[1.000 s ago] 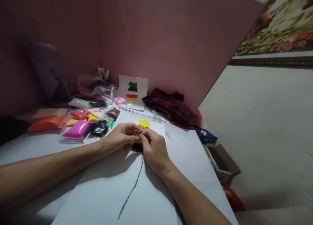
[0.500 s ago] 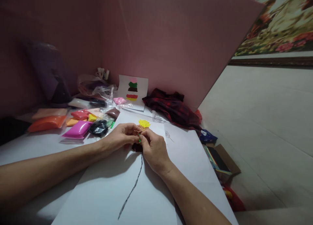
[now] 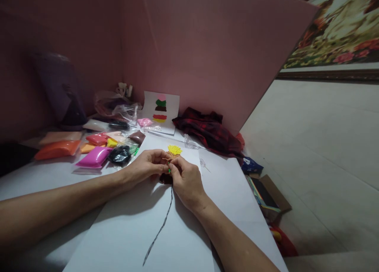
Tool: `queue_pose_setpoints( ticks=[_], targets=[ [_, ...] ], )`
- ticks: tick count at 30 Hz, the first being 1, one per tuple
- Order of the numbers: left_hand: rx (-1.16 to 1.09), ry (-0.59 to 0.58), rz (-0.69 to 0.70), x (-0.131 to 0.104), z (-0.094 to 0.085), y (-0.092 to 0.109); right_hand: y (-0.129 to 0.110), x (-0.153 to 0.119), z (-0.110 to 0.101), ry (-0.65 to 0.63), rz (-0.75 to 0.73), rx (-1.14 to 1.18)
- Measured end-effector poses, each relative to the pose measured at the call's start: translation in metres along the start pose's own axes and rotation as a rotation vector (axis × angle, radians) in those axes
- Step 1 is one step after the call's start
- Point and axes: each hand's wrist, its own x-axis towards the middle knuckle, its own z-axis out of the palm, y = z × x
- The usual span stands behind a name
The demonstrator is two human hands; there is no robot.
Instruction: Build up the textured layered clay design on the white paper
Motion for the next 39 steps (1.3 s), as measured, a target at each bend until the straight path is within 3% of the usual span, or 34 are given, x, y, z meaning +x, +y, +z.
queue_pose_setpoints(
  ticks=[39],
  targets=[
    [-0.028, 0.022, 0.054, -0.0012, -0.0020, 0.0012, 0.0043, 0.0007, 0.0018, 0.063, 0.050, 0.127]
  ],
)
